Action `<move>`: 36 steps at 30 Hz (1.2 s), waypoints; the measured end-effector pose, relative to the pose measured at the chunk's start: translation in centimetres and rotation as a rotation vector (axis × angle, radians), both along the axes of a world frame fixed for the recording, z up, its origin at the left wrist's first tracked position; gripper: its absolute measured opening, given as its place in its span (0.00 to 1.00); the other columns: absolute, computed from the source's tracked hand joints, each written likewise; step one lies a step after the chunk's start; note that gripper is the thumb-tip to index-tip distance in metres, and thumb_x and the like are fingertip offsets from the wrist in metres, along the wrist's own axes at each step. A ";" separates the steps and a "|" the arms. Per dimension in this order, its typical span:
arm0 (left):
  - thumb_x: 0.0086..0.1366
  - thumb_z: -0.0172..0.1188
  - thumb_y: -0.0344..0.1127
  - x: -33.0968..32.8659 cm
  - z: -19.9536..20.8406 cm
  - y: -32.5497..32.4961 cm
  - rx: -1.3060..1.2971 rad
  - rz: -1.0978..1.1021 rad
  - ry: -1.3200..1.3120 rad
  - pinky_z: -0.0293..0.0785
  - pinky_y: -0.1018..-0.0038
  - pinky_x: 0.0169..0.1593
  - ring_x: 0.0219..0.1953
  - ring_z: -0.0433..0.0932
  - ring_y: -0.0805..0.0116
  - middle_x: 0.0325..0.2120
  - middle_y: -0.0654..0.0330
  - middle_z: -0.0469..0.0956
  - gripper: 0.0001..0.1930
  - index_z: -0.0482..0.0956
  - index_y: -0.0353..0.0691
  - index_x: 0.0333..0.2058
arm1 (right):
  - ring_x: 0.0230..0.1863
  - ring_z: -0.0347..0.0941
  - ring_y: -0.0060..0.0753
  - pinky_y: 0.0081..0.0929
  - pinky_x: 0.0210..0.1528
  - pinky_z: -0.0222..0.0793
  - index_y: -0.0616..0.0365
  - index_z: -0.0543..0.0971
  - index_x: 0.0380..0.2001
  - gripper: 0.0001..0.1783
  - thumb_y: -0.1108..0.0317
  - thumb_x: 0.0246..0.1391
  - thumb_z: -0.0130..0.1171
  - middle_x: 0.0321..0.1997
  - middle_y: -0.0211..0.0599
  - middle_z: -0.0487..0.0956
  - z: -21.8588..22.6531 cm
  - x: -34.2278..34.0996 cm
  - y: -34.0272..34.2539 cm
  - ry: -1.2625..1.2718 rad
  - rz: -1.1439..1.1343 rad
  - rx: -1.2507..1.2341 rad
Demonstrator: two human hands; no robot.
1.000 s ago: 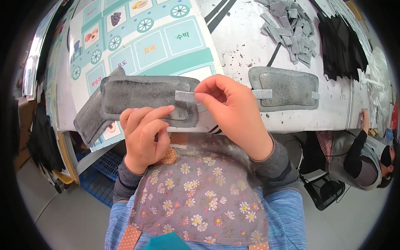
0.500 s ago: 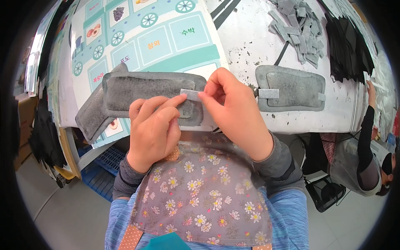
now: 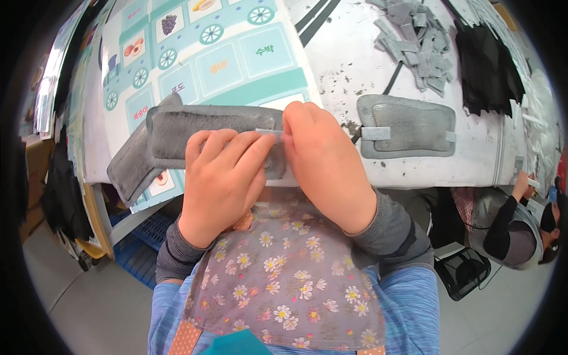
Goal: Manually applying small grey strips to the edges of grey fabric shoe components based on a template sheet.
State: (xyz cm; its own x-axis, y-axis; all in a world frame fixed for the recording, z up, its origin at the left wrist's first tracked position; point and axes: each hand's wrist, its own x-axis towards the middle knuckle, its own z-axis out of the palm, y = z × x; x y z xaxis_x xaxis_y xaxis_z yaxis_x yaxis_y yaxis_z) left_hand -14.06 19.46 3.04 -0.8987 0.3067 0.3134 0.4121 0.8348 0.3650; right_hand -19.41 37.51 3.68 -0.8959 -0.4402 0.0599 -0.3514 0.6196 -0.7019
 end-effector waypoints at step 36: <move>0.49 0.66 0.25 3.3 -1.7 -2.0 0.265 -0.034 0.250 0.66 0.61 0.53 0.37 0.78 0.68 0.38 0.69 0.82 0.17 0.84 0.47 0.40 | 0.27 0.69 0.27 0.26 0.34 0.68 0.65 0.73 0.34 0.09 0.73 0.52 0.61 0.26 0.36 0.75 2.6 -14.4 10.9 0.230 -0.199 0.409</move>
